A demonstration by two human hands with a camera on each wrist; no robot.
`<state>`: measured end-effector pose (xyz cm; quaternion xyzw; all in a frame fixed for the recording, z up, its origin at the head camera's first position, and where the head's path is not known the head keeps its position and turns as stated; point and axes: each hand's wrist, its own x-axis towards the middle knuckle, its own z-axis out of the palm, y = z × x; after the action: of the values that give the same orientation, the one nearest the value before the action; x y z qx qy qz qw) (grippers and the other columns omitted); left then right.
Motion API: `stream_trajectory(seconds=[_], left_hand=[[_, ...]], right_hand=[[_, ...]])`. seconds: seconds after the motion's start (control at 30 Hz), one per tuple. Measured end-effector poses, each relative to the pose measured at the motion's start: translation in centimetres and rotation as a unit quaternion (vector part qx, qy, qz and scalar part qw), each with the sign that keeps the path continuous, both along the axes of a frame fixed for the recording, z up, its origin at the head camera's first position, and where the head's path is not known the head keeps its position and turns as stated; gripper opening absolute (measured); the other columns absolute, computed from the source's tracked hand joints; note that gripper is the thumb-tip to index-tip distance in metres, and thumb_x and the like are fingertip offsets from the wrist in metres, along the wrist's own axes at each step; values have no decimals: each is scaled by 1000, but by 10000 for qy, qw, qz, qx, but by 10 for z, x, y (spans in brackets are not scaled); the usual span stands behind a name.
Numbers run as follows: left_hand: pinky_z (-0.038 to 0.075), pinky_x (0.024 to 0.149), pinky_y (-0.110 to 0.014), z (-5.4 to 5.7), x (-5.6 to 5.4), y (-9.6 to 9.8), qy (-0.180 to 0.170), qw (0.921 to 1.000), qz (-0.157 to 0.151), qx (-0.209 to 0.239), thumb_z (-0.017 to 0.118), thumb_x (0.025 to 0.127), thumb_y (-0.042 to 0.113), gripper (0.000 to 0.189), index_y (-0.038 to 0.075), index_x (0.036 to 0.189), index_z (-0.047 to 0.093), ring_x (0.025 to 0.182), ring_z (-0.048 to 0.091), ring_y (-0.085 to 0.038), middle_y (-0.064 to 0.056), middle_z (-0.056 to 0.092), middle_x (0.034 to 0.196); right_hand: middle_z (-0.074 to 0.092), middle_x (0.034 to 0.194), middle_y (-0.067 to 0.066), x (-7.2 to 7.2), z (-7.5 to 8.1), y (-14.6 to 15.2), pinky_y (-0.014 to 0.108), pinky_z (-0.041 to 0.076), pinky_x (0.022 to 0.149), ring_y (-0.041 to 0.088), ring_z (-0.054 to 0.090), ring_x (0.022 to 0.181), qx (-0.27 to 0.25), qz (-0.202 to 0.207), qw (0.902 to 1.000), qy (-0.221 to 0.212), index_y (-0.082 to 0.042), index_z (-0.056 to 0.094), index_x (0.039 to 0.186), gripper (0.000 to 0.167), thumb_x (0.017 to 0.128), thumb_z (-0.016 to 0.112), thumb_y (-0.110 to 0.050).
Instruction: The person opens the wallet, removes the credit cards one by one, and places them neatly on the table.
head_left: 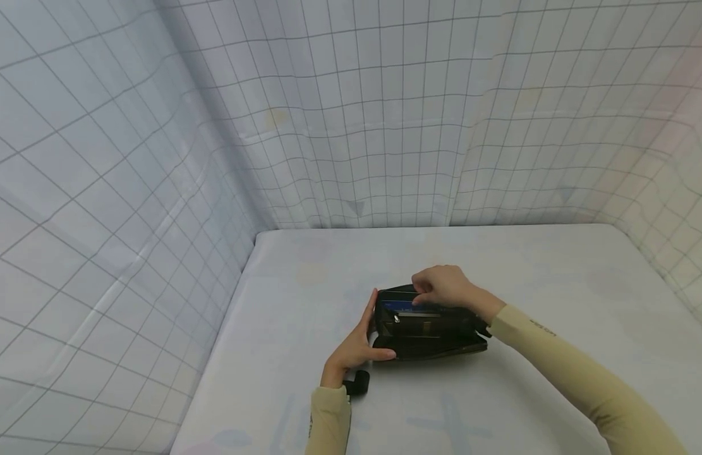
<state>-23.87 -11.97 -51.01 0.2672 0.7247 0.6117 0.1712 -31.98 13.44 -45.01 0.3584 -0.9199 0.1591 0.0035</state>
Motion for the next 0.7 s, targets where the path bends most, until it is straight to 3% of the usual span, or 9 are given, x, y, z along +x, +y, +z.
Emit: stream_trajectory(seconds=[0.23,0.43,0.7], left_hand=[[16,107,-57,-1,-1,-1,69,9999,-73,13,80,77,35,117,28,153,-9,139,19,-30,-13,9,156],[18,107,-54,-2,-3,-1,319,9993,-180,-33,79,79,35,113,20,154,-4,140,17,-28,-11,1,157],[15,107,-56,-33,-14,1,348,9994,61,5,82,75,36,114,35,153,-2,141,12,-24,2,-4,158]], right_hand=[[43,60,-14,-2,0,1,26,31,48,5,40,52,-44,106,9999,-122,-25,48,67,33,81,74,-39],[43,60,-14,-1,1,1,27,31,49,6,40,52,-28,64,9999,-131,-24,48,68,33,81,74,-39],[42,60,-15,2,2,1,26,31,48,5,40,51,-11,71,10000,-68,-25,48,68,32,81,74,-38]])
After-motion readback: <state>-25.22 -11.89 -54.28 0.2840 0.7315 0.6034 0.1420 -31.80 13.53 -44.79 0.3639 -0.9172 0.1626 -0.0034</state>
